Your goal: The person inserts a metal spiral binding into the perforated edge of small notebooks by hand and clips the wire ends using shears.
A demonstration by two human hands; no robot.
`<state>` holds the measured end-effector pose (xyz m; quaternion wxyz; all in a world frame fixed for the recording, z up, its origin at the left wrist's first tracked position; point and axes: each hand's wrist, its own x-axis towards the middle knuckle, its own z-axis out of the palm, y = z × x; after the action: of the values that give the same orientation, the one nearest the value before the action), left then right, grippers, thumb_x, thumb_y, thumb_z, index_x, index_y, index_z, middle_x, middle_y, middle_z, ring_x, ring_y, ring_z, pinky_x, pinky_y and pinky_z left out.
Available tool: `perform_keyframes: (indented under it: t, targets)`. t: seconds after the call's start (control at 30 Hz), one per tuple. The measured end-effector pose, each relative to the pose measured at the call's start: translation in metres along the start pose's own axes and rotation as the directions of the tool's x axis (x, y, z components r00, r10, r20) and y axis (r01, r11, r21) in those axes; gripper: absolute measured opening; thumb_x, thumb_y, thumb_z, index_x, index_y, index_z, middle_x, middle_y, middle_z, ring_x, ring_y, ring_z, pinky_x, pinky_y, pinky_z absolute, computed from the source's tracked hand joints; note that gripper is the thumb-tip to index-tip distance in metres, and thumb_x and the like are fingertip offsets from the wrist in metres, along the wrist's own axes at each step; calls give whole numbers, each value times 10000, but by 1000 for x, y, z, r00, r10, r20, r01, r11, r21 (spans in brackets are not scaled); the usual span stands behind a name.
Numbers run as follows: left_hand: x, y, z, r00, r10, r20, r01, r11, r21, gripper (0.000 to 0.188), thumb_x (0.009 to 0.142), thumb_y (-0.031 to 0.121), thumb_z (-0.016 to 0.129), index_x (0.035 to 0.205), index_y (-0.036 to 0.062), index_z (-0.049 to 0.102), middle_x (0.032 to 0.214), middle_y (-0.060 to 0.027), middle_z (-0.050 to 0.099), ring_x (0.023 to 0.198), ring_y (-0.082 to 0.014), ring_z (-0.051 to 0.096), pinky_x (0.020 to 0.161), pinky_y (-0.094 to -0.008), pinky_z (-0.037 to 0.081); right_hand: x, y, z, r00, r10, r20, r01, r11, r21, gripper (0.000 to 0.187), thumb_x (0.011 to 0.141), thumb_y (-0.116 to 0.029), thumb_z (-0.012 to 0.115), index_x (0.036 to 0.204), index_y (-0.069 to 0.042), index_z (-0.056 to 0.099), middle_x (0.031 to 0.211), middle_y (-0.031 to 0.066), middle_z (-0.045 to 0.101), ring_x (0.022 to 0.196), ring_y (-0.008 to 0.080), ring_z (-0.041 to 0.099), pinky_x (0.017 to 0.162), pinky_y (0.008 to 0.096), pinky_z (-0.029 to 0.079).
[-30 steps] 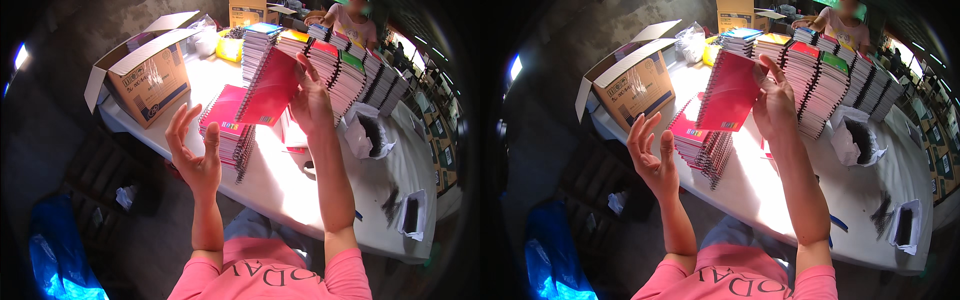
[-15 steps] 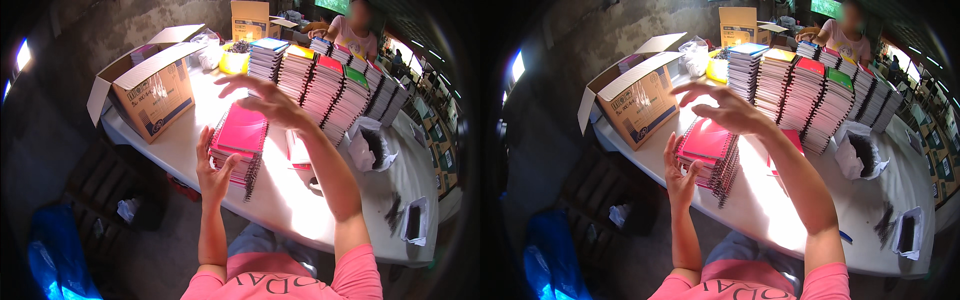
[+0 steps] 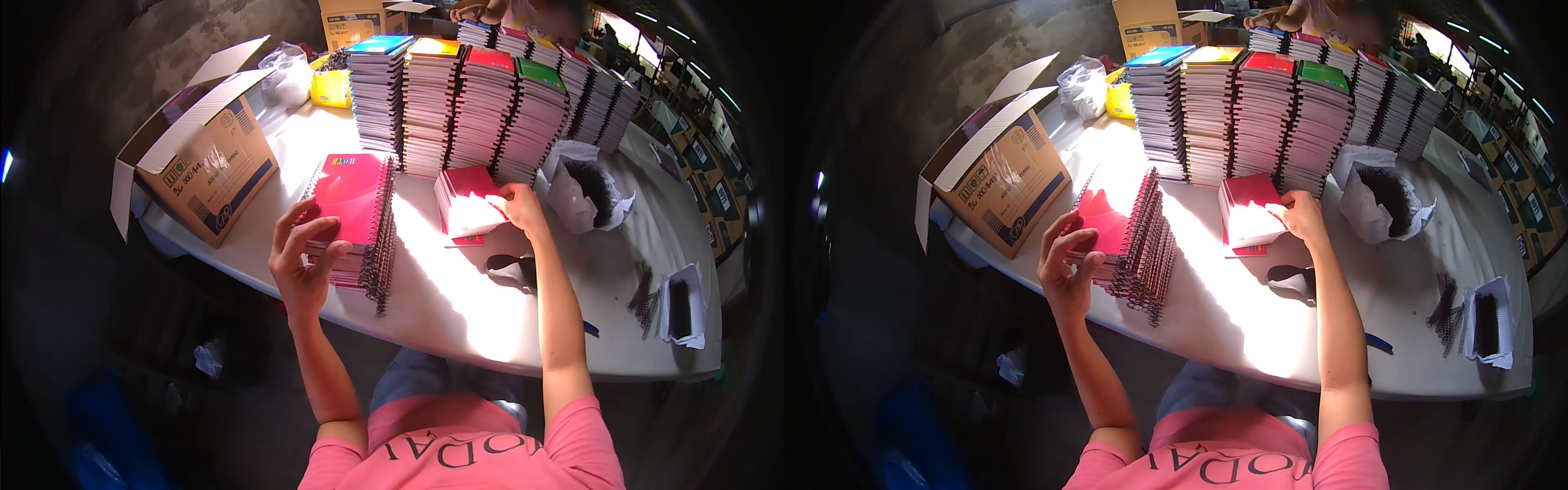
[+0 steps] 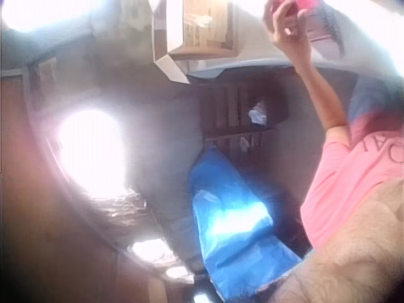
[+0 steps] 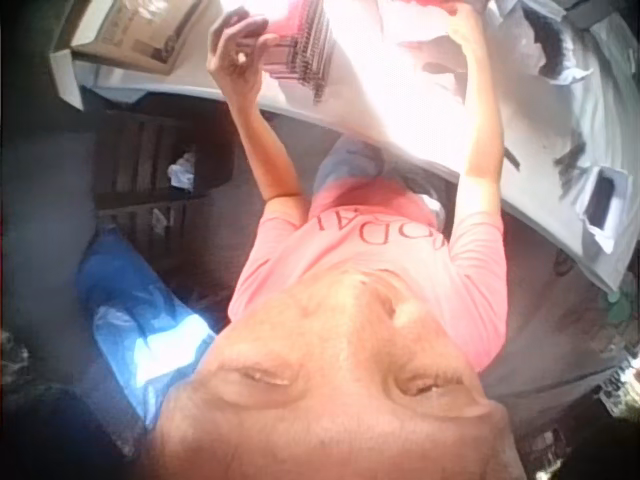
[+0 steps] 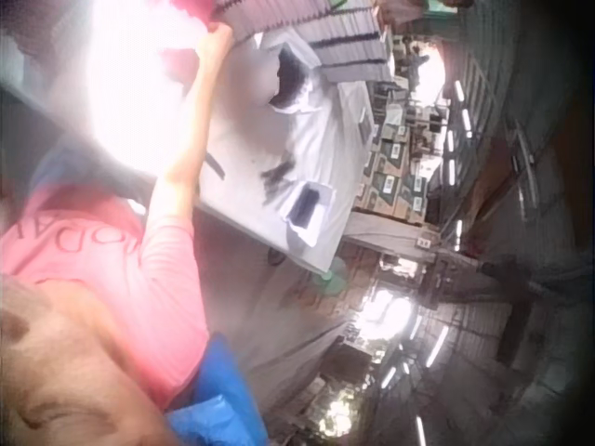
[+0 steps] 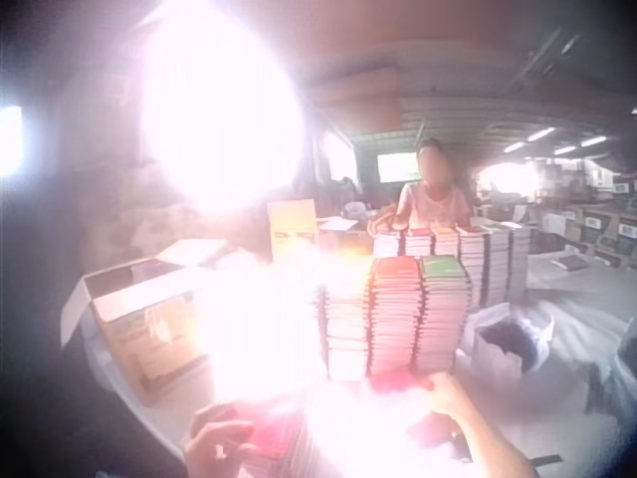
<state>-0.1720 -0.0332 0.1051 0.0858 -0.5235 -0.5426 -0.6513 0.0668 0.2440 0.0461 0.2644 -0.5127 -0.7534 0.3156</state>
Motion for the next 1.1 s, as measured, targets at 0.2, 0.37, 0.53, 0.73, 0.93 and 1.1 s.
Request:
perform_keyframes:
  t: [0.2, 0.37, 0.53, 0.73, 0.93, 1.1]
  targets:
    - [1, -2, 1, 1000, 13, 1, -13, 1000, 1, 308, 759, 244, 755, 962, 46, 635, 1241, -150, 489, 1082, -248, 541, 889, -350, 468, -16, -15, -4, 945, -226, -236, 214, 974, -74, 294, 746, -211, 746, 850, 13, 587, 747, 113, 660, 676, 186, 632, 646, 316, 487]
    - [-5, 27, -3, 979, 147, -142, -105, 957, 270, 478, 861, 433, 612, 1167, 81, 508, 1361, -152, 407, 1277, -303, 384, 1033, -433, 330, -86, -42, -42, 937, -239, -255, 341, 786, 515, 217, 817, -125, 696, 917, -22, 533, 800, 92, 665, 723, 124, 626, 666, 267, 495]
    - [-42, 128, 68, 958, 199, -207, -212, 976, -43, 575, 924, 289, 530, 1357, 10, 275, 1346, -210, 407, 1257, -294, 418, 1008, -400, 360, -162, -44, -49, 887, -273, -373, 462, 548, 697, 273, 819, -81, 696, 977, -47, 475, 895, 86, 642, 809, 128, 631, 752, 272, 495]
    - [-72, 97, 118, 935, -226, 274, 289, 932, -219, 222, 869, -70, 520, 1074, -6, 577, 937, -118, 632, 844, -190, 617, 820, -280, 450, -199, 6, -60, 902, -396, -174, 426, 745, 513, 368, 837, -233, 689, 1081, -29, 505, 1001, 99, 615, 930, 183, 622, 801, 321, 470]
    - [-62, 102, 113, 724, 16, 689, -327, 888, 323, 277, 755, -34, 561, 992, 93, 626, 880, -38, 624, 944, -226, 569, 976, -528, 232, -154, 204, -197, 681, 206, -703, -668, 568, -480, 701, 789, -294, 688, 1377, -156, 333, 1287, 190, 448, 1144, 373, 470, 922, 463, 412]
    - [-110, 47, 113, 635, 47, 771, -418, 861, 291, 339, 783, -16, 542, 1106, 86, 547, 1021, -130, 555, 1050, -299, 514, 993, -592, 216, -137, 247, -242, 742, 299, -599, -655, 511, -556, 452, 816, -119, 573, 1250, -112, 449, 1106, 189, 591, 1076, 391, 539, 867, 484, 467]
